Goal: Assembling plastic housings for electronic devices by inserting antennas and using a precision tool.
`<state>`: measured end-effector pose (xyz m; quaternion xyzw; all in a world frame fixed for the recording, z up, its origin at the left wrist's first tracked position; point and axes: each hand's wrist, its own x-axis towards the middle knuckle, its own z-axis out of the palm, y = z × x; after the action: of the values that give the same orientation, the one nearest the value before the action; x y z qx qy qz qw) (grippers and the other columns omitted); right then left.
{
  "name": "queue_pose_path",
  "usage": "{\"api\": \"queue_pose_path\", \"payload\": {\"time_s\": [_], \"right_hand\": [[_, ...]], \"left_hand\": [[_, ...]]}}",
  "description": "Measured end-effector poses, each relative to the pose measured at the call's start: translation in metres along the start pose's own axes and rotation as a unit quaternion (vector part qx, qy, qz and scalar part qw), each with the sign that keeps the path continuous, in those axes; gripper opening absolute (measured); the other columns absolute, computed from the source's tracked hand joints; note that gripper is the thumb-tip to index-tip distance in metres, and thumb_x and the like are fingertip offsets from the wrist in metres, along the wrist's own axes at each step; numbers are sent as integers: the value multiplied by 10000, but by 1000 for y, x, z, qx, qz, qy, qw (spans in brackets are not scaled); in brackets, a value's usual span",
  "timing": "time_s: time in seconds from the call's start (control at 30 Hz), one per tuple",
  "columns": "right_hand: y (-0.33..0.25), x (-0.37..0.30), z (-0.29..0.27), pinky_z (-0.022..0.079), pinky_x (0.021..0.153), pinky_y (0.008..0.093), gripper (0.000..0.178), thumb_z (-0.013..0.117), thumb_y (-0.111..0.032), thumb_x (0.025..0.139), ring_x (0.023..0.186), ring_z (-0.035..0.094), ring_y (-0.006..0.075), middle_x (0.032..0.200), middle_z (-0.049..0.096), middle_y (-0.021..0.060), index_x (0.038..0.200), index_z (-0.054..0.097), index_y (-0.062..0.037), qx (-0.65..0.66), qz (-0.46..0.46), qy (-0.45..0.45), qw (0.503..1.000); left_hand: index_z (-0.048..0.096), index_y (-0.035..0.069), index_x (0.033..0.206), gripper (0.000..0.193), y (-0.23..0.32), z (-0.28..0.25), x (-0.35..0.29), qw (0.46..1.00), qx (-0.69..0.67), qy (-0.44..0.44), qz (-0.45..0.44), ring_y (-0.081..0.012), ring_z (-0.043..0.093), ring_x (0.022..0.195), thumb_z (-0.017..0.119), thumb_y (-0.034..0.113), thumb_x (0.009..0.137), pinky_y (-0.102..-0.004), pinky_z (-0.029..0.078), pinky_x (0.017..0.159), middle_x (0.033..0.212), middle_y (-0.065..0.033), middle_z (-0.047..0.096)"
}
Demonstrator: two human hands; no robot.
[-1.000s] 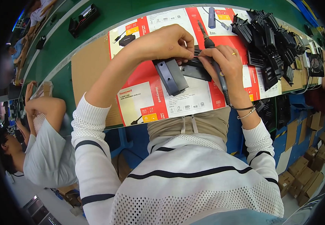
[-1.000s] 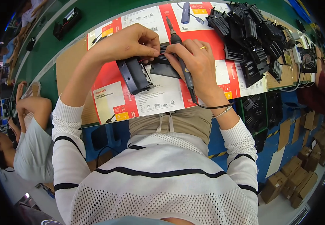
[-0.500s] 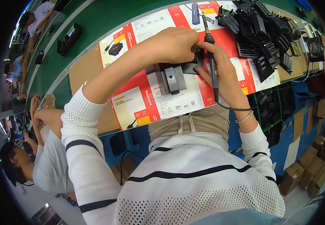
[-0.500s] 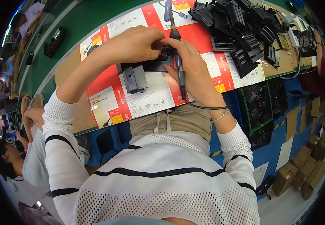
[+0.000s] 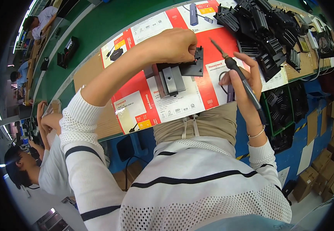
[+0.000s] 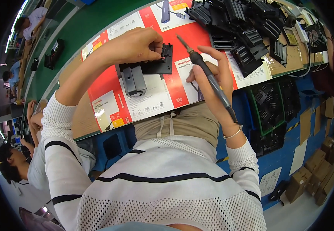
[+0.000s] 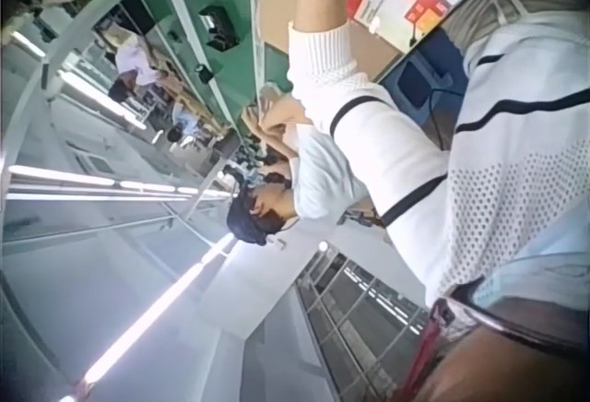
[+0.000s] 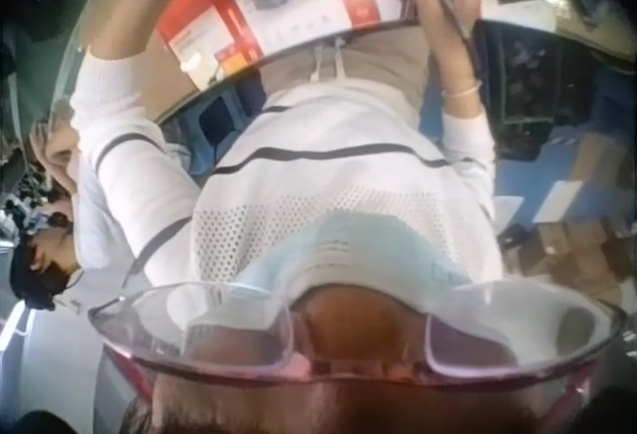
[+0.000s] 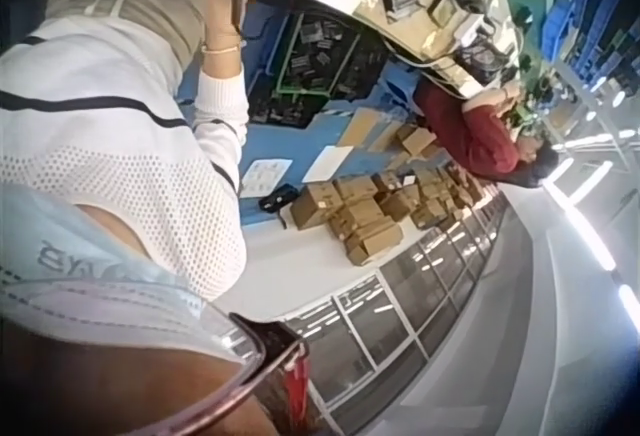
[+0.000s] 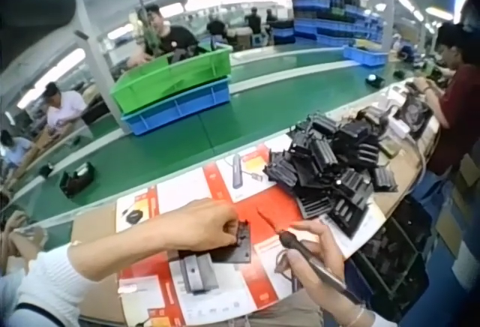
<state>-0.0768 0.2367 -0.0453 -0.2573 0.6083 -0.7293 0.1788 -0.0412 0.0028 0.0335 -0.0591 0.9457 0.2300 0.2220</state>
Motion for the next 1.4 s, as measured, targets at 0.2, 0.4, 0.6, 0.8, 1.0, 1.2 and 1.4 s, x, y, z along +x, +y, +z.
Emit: {"api": "queue_pose_path", "payload": {"time_s": [0.2, 0.4, 0.6, 0.8, 1.0, 1.2, 1.4], "right_hand": [[5, -1, -17, 456, 573, 231, 182, 554, -61, 991, 594, 564, 95, 679, 614, 77, 1134, 572, 50, 30, 11, -52, 998], [5, 1, -19, 444, 568, 218, 146, 566, -37, 972, 581, 565, 77, 666, 629, 73, 1091, 573, 47, 48, 43, -72, 995], [6, 2, -18, 448, 567, 223, 146, 571, -38, 970, 575, 564, 79, 667, 636, 76, 1089, 574, 46, 51, 45, -84, 994], [6, 5, -20, 454, 571, 226, 145, 575, -44, 968, 576, 567, 77, 673, 642, 76, 1084, 579, 44, 49, 52, -95, 993], [6, 4, -19, 456, 575, 219, 148, 584, -49, 961, 590, 577, 68, 707, 652, 66, 1077, 584, 43, 20, 37, -101, 994], [8, -2, -17, 460, 578, 213, 142, 597, -48, 949, 612, 591, 59, 744, 660, 51, 1064, 590, 35, -9, 29, -102, 994], [9, -3, -19, 470, 584, 224, 147, 579, -34, 956, 614, 595, 74, 735, 656, 66, 1083, 577, 40, 10, 16, -99, 995]], "left_hand": [[675, -2, 862, 165, -5, 2, 3, 1000, -25, 0, -2, -250, 660, 849, 710, 156, 833, -371, 509, 778, 867, -135, 695], [672, -13, 840, 176, -4, 3, 4, 1000, -17, 14, 3, -252, 659, 815, 696, 158, 811, -370, 508, 759, 834, -137, 687], [668, -16, 824, 181, -3, 2, 4, 1000, -16, 7, 2, -252, 653, 803, 683, 163, 804, -370, 503, 749, 825, -139, 682], [663, -17, 816, 180, -3, 2, 5, 1000, -12, 12, 8, -247, 644, 781, 673, 162, 801, -369, 499, 733, 808, -134, 676], [663, -16, 817, 181, -2, 0, 5, 1000, -19, -1, -4, -245, 641, 776, 668, 164, 795, -369, 498, 728, 803, -132, 673], [665, -13, 826, 184, 0, 2, 3, 1000, -12, 2, -11, -244, 642, 780, 666, 168, 792, -369, 500, 729, 806, -132, 673], [667, -9, 831, 182, -1, 3, 3, 1000, -11, -3, -12, -243, 643, 781, 662, 168, 792, -366, 502, 733, 811, -132, 676]]}}
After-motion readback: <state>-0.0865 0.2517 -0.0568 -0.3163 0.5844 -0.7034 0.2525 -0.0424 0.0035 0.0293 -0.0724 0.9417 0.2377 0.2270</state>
